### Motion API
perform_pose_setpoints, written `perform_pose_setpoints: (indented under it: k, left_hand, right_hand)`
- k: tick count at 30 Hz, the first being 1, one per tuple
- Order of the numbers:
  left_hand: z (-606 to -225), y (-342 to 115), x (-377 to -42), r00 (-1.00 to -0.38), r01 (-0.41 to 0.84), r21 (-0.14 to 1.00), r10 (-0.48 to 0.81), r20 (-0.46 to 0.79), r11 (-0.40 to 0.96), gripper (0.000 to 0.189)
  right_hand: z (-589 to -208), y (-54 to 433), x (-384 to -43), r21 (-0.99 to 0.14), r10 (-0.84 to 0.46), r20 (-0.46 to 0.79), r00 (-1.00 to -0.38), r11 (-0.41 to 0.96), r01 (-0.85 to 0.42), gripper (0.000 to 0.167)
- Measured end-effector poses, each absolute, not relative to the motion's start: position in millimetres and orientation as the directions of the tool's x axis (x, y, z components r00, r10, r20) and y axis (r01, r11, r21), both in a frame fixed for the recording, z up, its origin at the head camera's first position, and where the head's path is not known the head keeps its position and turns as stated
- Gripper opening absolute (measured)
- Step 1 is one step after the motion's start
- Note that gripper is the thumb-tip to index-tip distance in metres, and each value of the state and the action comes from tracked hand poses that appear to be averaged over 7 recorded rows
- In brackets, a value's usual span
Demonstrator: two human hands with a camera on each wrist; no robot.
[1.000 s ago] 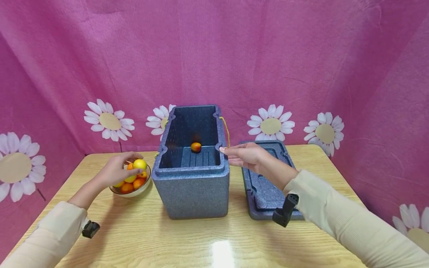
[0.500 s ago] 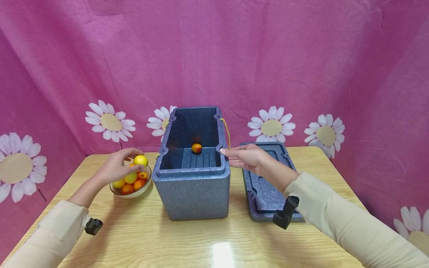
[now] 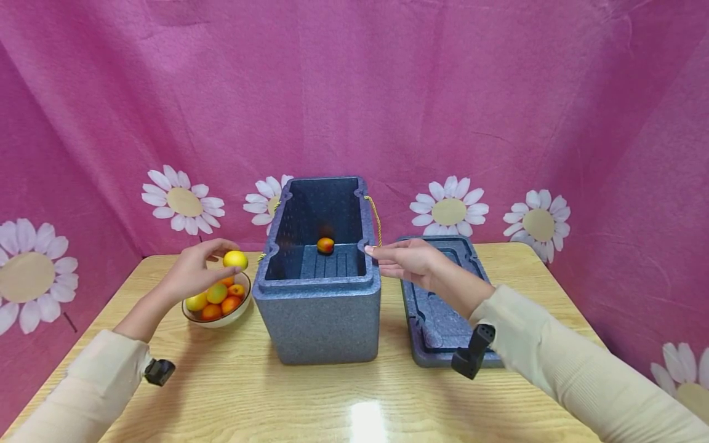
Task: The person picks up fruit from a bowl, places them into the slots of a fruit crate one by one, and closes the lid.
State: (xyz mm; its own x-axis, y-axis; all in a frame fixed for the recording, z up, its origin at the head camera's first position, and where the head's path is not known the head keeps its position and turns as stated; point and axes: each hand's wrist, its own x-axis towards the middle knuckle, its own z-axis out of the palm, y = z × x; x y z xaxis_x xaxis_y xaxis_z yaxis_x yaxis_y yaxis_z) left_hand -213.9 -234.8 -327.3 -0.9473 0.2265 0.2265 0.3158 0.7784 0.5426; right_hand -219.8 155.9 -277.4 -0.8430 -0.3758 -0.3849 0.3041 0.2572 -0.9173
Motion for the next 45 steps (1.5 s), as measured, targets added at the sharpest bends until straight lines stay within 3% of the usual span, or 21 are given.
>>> perform_pose_setpoints:
  k: [16, 45]
  left_hand:
    - [-304.1, -223.3, -213.8, -0.958, 0.281, 0.532, 0.197, 0.209, 0.799, 0.038]
    - [-257.2, -203.4, -219.6, -0.923, 0.375, 0.536, 0.255, 0.287, 0.756, 0.037]
  right_hand:
    - [-273.8, 155.2, -222.1, -0.904, -0.339, -0.398, -0.852, 0.302, 0.302, 0.069]
    - [-275.8, 155.2, -220.5, -0.913, -0.376, -0.396, -0.838, 0.261, 0.314, 0.068]
